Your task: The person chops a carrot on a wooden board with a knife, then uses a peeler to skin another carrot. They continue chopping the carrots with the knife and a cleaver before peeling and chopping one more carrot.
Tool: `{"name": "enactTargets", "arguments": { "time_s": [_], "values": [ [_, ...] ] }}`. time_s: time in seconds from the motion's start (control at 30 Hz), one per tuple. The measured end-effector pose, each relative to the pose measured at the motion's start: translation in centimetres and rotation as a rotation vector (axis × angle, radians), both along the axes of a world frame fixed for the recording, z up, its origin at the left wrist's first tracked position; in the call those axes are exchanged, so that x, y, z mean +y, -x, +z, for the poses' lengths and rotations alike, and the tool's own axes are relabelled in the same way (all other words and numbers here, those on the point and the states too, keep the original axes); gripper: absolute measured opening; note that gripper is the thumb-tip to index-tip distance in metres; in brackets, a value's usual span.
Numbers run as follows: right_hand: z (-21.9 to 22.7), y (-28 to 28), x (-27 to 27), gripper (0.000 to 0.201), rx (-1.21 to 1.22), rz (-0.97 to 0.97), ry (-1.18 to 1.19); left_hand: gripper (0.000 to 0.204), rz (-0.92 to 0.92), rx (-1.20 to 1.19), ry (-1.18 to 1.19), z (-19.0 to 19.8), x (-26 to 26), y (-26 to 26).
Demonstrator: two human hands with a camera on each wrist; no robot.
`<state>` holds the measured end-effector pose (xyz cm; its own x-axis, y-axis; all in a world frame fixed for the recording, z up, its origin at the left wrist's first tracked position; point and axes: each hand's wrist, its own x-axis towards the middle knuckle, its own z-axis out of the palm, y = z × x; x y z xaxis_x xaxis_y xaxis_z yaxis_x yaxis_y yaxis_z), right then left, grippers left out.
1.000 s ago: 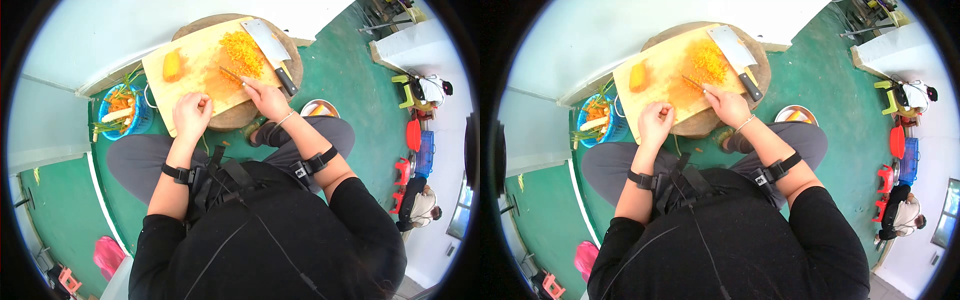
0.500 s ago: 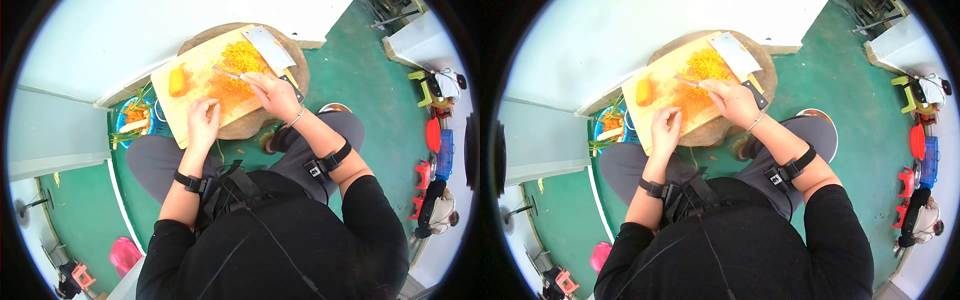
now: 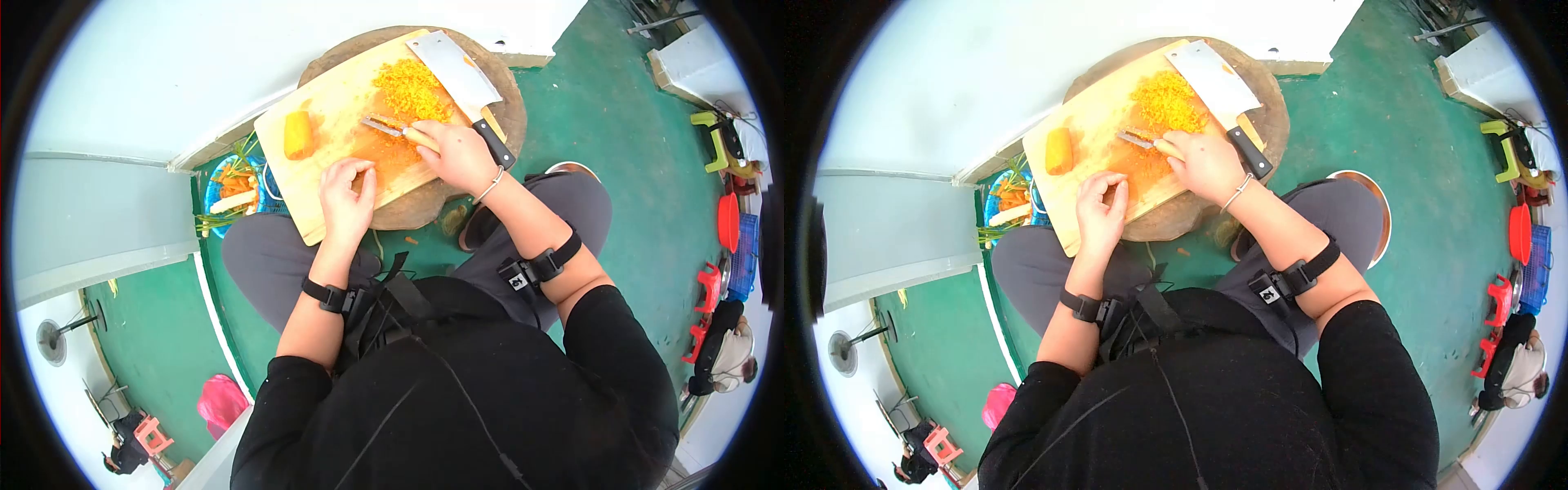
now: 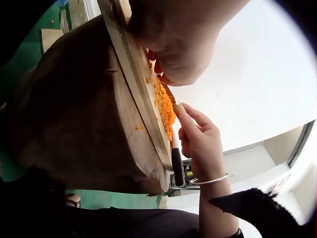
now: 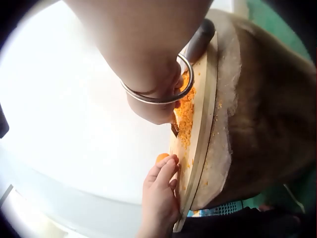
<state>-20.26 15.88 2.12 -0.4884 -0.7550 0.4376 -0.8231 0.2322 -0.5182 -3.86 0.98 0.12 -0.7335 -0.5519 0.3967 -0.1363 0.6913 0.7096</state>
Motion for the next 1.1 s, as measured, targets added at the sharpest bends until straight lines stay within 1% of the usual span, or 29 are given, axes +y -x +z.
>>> {"name": "enactTargets", "arguments": {
  "time_s": [0.07, 0.1, 0.17, 0.2, 0.23, 0.3, 0.33, 0.37, 0.43, 0.47, 0.5, 0.6, 0.63, 0.7, 0.73, 0.8, 1.0, 1.07, 1.1],
  "values": [
    [0.7, 0.3, -0.1, 0.022, -0.156, -0.076, -0.067, 0.009, 0.002, -0.004, -0.002, 0.0, -0.2, 0.3],
    [1.3, 0.5, -0.3, 0.022, -0.158, -0.072, -0.068, 0.009, 0.009, -0.001, 0.004, -0.1, -0.2, 0.3],
    [2.9, 0.8, -0.9, 0.016, -1.05, -0.007, -0.052, 0.008, 0.017, -0.003, 0.01, -0.1, -0.2, 0.4],
    [4.2, 0.6, -1.1, 0.022, -1.255, 0.019, 0.012, 0.008, 0.022, -0.006, 0.015, -0.1, -0.2, 0.4],
    [4.0, 0.7, -1.2, 0.022, -1.261, 0.019, 0.013, 0.008, 0.025, -0.009, 0.021, 0.0, -0.2, 0.4],
    [3.1, 1.5, -1.7, 0.028, -1.572, 0.018, -0.087, 0.009, 0.017, -0.042, 0.024, 0.5, -0.1, 0.5],
    [2.2, 1.9, -1.9, 0.034, -1.476, 0.016, -0.205, 0.01, 0.01, -0.07, 0.023, 0.6, -0.1, 0.5],
    [2.6, 1.7, -2.0, 0.034, -1.477, 0.015, -0.203, 0.01, 0.008, -0.071, 0.024, 0.5, -0.1, 0.6],
    [3.6, 1.2, -1.9, 0.037, -1.166, -0.002, -0.323, 0.01, 0.013, -0.069, 0.029, 0.1, -0.3, 0.6],
    [4.6, 1.1, -1.8, 0.04, -1.117, 0.019, -0.364, 0.01, 0.018, -0.07, 0.027, 0.1, -0.4, 0.6],
    [4.4, 0.9, -1.6, 0.04, -1.119, 0.024, -0.371, 0.01, 0.012, -0.06, 0.023, 0.0, -0.4, 0.5],
    [3.4, 0.5, -1.0, 0.04, -0.439, 0.002, -0.28, 0.009, 0.02, -0.034, 0.025, 0.0, -0.3, 0.7],
    [3.2, 0.4, -1.0, 0.04, -0.439, 0.004, -0.283, 0.008, 0.027, -0.014, 0.038, 0.0, -0.3, 0.8],
    [2.8, 0.2, -1.0, 0.034, -0.236, 0.087, -0.082, 0.009, 0.016, -0.035, 0.043, 0.2, -0.4, 0.6],
    [2.4, 0.2, -1.2, 0.034, -0.235, 0.089, -0.083, 0.01, 0.002, -0.057, 0.049, 0.3, -0.4, 0.6],
    [1.5, 0.2, -1.6, 0.032, -0.101, 0.051, -0.082, 0.01, 0.003, -0.056, 0.044, 0.3, -0.3, 0.5],
    [1.8, 0.2, -1.6, 0.035, -0.073, 0.007, -0.159, 0.01, 0.005, -0.064, 0.053, 0.4, -0.3, 0.6],
    [1.2, 0.2, -1.6, 0.035, -0.055, 0.018, -0.143, 0.009, -0.001, -0.066, 0.051, 0.3, -0.3, 0.5],
    [1.1, 0.4, -1.7, 0.035, -0.034, 0.028, -0.125, 0.009, 0.012, -0.02, -0.021, 0.0, -0.4, 0.5]
  ]
}}
